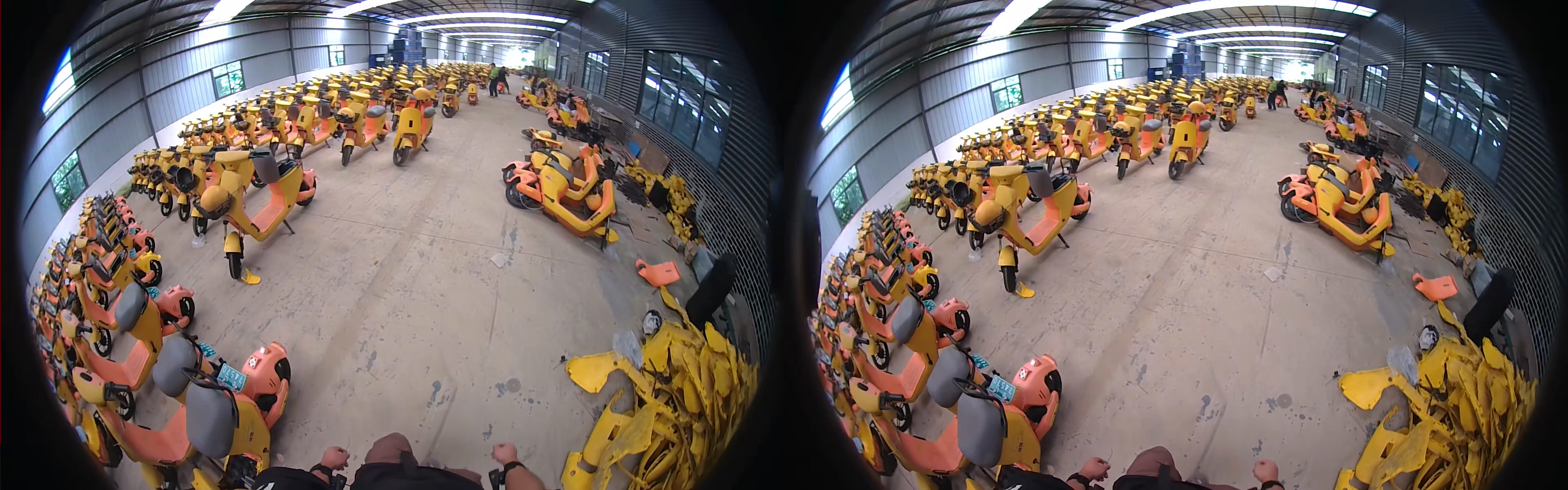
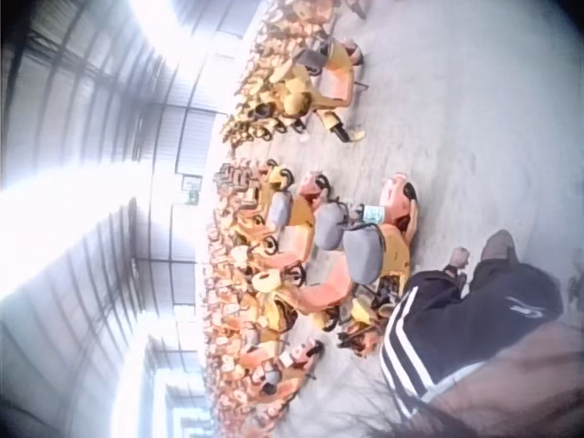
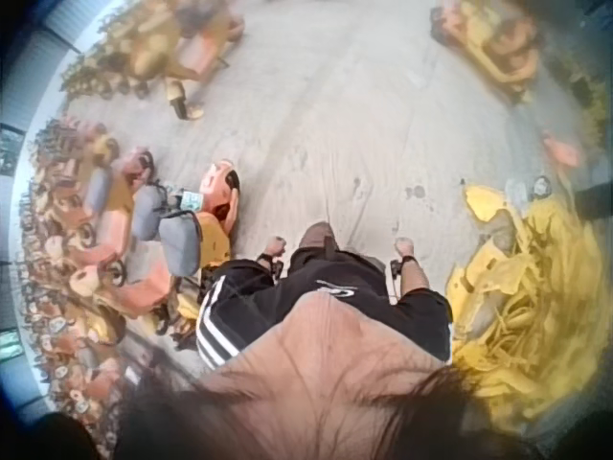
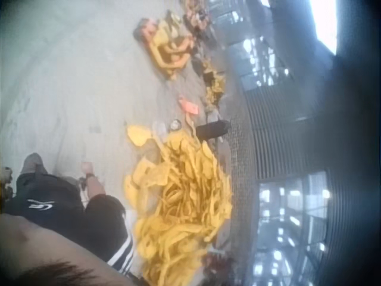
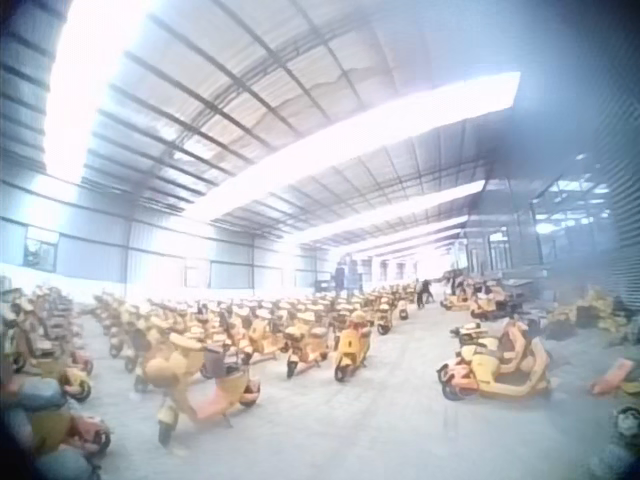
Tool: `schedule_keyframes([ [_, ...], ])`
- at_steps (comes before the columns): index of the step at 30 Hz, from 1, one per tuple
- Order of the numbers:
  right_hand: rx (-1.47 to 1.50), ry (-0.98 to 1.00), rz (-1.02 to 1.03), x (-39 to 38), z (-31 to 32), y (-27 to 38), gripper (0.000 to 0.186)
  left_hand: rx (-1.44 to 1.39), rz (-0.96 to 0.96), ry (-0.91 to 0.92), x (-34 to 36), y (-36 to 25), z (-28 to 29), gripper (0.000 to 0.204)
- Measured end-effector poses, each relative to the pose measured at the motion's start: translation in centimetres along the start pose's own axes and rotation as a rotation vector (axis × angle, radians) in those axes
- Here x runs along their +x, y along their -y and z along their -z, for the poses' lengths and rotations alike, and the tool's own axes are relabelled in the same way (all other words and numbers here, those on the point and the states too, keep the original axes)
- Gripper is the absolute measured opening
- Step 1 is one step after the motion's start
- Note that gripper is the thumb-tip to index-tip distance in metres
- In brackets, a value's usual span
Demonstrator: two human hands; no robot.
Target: The person removes the seat bucket from an electric scooter using a drill, cuts a zip tie with pliers near the handlebar, and handles wires while others work on surrounding scooters.
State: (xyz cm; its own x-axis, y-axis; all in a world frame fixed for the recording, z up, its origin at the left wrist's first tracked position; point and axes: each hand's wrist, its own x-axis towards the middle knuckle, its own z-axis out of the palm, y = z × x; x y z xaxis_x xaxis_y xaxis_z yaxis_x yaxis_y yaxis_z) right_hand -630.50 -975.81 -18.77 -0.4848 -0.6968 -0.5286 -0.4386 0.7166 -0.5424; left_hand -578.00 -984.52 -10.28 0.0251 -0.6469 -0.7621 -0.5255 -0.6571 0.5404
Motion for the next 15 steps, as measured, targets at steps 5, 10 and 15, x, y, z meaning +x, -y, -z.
schedule_keyframes([
  [5,0.512,-0.045,0.324,13.8,11.8,27.4,0.019,-0.023,-0.057,-0.161,10.8,-13.8,-1.6,0.032],
  [10,0.514,0.036,0.319,21.6,12.9,34.6,0.018,0.292,0.053,-0.009,24.9,-20.7,-0.5,0.038],
  [15,-0.099,0.186,-0.040,28.6,9.6,25.9,0.018,0.472,-0.188,-0.229,36.6,-30.6,3.0,0.034],
])
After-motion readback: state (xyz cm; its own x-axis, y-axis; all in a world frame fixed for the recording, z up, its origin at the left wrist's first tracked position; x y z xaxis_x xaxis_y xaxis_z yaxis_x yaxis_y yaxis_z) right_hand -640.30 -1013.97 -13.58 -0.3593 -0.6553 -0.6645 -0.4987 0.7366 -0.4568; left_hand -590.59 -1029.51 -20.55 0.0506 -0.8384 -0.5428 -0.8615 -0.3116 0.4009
